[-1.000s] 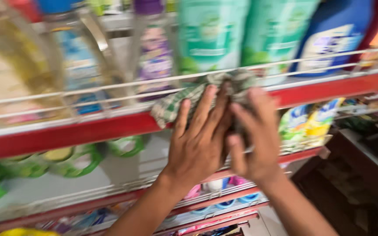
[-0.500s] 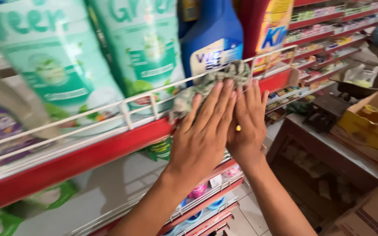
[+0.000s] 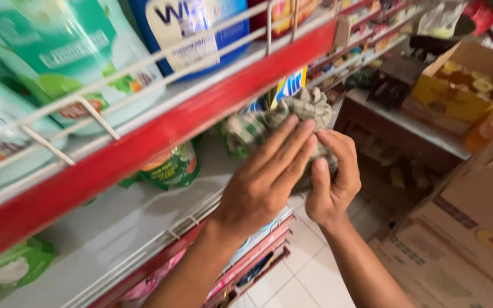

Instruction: The person wipes a metal shelf with a cloth, then repeatedly picks snack packets from a cardboard box, scans their barcodes with a handheld scanner, and places them on the shelf. The person handles multiple snack packets and uses a barcode scanner throughout.

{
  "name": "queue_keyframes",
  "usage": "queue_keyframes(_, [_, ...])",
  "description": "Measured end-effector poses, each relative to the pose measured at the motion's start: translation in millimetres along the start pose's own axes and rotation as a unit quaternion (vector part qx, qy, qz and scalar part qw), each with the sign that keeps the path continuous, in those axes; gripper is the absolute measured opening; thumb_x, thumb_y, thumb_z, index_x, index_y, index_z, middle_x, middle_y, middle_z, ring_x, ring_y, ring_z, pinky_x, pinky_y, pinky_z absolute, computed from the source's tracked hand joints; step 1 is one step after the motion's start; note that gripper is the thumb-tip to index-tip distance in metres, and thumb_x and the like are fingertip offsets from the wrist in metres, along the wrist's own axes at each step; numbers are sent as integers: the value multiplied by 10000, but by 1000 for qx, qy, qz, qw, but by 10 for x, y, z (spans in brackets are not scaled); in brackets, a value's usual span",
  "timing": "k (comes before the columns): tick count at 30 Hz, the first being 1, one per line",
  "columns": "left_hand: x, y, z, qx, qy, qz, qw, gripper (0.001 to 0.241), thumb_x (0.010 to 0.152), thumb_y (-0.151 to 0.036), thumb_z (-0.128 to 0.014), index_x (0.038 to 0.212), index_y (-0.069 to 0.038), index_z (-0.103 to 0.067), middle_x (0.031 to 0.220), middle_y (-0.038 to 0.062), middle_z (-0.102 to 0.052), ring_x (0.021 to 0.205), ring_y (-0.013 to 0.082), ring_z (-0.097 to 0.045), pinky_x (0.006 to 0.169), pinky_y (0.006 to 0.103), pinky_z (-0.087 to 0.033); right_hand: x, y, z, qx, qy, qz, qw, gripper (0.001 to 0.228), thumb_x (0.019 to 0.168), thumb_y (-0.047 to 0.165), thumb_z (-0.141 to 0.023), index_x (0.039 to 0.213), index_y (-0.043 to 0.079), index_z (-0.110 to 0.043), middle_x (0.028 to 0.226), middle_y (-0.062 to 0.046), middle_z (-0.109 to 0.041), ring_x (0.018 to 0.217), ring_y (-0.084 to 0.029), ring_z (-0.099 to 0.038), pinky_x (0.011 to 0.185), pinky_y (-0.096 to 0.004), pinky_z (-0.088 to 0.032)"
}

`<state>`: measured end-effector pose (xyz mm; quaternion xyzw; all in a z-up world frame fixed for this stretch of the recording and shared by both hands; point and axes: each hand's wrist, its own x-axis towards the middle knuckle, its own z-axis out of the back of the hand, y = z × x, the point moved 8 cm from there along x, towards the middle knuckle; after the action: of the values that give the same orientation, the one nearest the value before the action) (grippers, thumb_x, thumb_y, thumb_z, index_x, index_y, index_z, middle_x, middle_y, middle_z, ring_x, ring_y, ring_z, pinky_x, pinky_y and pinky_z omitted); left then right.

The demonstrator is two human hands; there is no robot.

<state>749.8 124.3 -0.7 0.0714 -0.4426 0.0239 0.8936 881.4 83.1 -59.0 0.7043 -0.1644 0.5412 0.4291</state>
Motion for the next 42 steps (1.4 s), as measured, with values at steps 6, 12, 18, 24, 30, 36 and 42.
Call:
queue_keyframes(6, [-703, 90, -739, -76, 128, 101, 984, 437, 1009, -17, -527, 1426, 114, -538, 1531, 214, -516, 1511, 338, -424, 1241, 423, -385, -1204, -835, -213, 75, -4, -340, 937, 367, 1013, 58, -605, 1368, -32, -569, 1326, -113, -631, 1237, -190, -580, 1077, -307, -453])
queue_keyframes(12, [-1071, 124, -581, 84, 140, 126, 978, 525, 957, -168, -600, 1466, -72, -513, 1592, 178, -428, 1496, 357, -373, 1208, 538, -309, -1358, -1292, 135, -11, -143, -257, 956, 222, 1097, 47, -638, 1315, 19, -607, 1336, -131, -632, 1100, -177, -614, 974, -288, -515])
queue_keyframes(18, [-1203, 230, -461, 128, 173, 210, 954, 711, 941, -245, -597, 1571, -22, -354, 1624, 235, -338, 1505, 365, -328, 1194, 513, -281, -1471, -1012, -745, -90, 2, -143, 986, 447, 1038, 67, -558, 1477, -11, -542, 1620, -271, -432, 1548, -411, -392, 1282, -492, -280])
queue_keyframes(24, [-1240, 275, -502, 206, 217, 183, 936, 667, 984, -239, -563, 1595, -63, -361, 1652, 166, -355, 1523, 303, -344, 1217, 454, -282, -1470, -831, -873, -160, 65, 25, 985, 499, 1003, 163, -629, 1472, 27, -527, 1613, -236, -384, 1564, -402, -333, 1318, -503, -231])
queue_keyframes(30, [-1212, 251, -457, 185, 198, 195, 943, 654, 984, -218, -552, 1594, -71, -371, 1641, 175, -375, 1516, 308, -361, 1222, 450, -271, -1259, -1249, -630, -110, 9, -102, 989, 582, 1108, 161, -479, 1607, -65, -281, 1694, -312, -228, 1608, -503, -173, 1330, -513, -172])
queue_keyframes(36, [-1328, 240, -228, 31, 151, 203, 967, 570, 1031, -227, -551, 1564, -62, -434, 1632, 163, -421, 1530, 332, -395, 1253, 491, -290, -1977, -834, -1101, 16, 220, 21, 975, 564, 904, 132, -489, 1459, 39, -518, 1565, -208, -467, 1527, -412, -394, 1299, -538, -277])
queue_keyframes(42, [-1865, 90, 250, 52, 137, 245, 958, 556, 1023, -197, -591, 1548, -70, -462, 1610, 177, -435, 1515, 374, -391, 1222, 537, -340, -1902, -980, -910, -129, 129, 2, 983, 626, 1032, 134, -667, 1549, -59, -372, 1636, -362, -266, 1571, -548, -213, 1296, -617, -217])
